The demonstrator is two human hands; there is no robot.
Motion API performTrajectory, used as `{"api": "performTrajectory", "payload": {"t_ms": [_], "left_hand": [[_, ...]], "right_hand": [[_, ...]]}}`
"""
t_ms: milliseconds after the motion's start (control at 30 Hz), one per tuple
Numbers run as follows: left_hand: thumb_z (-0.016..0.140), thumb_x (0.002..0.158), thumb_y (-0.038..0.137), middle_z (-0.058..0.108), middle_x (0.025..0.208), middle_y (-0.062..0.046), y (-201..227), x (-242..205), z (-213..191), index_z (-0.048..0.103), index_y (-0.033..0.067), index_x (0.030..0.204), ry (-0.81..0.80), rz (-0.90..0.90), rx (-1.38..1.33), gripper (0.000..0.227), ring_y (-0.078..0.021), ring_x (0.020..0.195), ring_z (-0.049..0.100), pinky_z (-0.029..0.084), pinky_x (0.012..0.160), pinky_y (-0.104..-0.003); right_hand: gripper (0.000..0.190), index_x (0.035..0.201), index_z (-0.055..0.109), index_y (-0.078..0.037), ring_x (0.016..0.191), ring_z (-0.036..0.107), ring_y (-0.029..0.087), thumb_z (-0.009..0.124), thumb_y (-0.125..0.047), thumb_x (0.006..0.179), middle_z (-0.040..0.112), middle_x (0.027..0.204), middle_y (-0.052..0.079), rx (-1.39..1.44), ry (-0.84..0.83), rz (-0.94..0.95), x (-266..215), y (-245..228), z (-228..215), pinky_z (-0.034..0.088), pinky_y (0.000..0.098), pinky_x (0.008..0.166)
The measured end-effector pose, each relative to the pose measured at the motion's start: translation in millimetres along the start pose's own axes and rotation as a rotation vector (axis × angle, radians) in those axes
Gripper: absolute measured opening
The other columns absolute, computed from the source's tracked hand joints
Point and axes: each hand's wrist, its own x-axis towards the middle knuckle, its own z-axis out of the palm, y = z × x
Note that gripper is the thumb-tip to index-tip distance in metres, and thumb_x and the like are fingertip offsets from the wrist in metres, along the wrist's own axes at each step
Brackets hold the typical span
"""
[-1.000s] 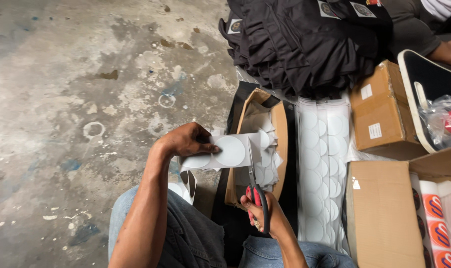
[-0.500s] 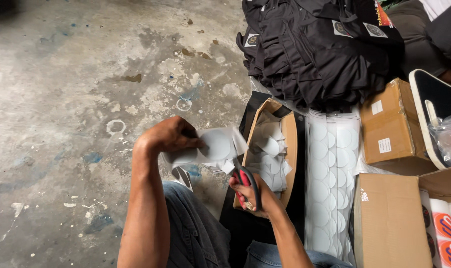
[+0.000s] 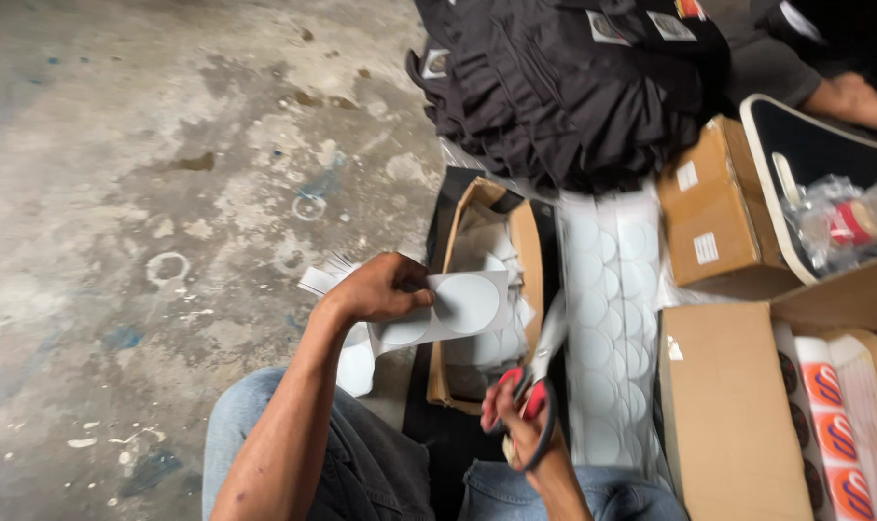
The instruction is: The person sits on the floor and uses scissors to cut circular stickers from a long white sheet. They repeatedly cut out individual circles and place them into a cardboard box.
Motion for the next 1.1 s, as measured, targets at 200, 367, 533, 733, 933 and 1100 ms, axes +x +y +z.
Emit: {"api": "performTrajectory", "payload": {"t_ms": [200,367,533,733,933,1100], "left_hand": [[0.064,0.071,0.033,0.071,0.08,-0.005,34,2,15,0.071,0.0148,0.087,-0.113,0.074,0.031,0.026,-0.0208,0.081,0.067,0.05,0.075,-0.034],[0.064,0.074,0.029,0.066,0.064,-0.006,33,-7,13,0.07,0.0102,0.081,-0.159,0.05,-0.086,0.021,-0.0176,0.064,0.06,0.047,0.068,-0.03],[0.063,0.08,0.029,0.065,0.06,-0.007,17,10,21,0.068,0.0082,0.078,-0.121,0.074,-0.141,0.021,-0.0176,0.061,0.057,0.047,0.067,-0.029],[0.064,0.085,0.034,0.049,0.061,0.006,9,20,12,0.06,0.008,0.075,-0.005,0.192,-0.05,0.028,-0.0055,0.061,0.037,0.031,0.052,-0.027],[0.062,0.086,0.035,0.036,0.053,0.002,12,25,13,0.054,0.0107,0.068,0.039,0.333,0.011,0.031,-0.0087,0.053,0.028,0.026,0.047,-0.03],[0.063,0.081,0.04,0.059,0.061,0.003,16,23,16,0.063,0.0097,0.076,0.001,0.246,-0.024,0.03,-0.0043,0.058,0.042,0.037,0.051,-0.028]], "right_hand": [[0.041,0.086,0.046,-0.007,0.043,0.055,0.017,0.082,-0.005,0.067,0.052,0.06,0.004,0.07,0.359,-0.04,31,-53,1,0.036,0.0196,0.028],[0.036,0.081,0.046,-0.009,0.047,0.056,0.013,0.079,-0.003,0.068,0.06,0.066,0.006,0.073,0.364,-0.151,43,-71,-5,0.04,0.0188,0.032],[0.039,0.084,0.043,-0.01,0.056,0.059,0.011,0.077,-0.001,0.07,0.062,0.071,0.007,0.086,0.35,-0.223,47,-72,-19,0.047,0.0207,0.047],[0.041,0.09,0.049,-0.009,0.044,0.049,0.019,0.057,-0.047,0.076,0.051,0.055,0.008,0.129,-0.006,-0.229,33,17,-77,0.039,0.0305,0.045],[0.059,0.09,0.051,-0.004,0.064,0.051,0.019,0.055,-0.057,0.065,0.051,0.077,0.009,-0.066,-0.372,0.387,-33,41,-55,0.052,0.0315,0.054],[0.03,0.086,0.05,-0.006,0.052,0.055,0.017,0.048,-0.032,0.071,0.051,0.069,0.006,-0.316,-0.368,0.316,-14,4,-21,0.048,0.0283,0.057]]}}
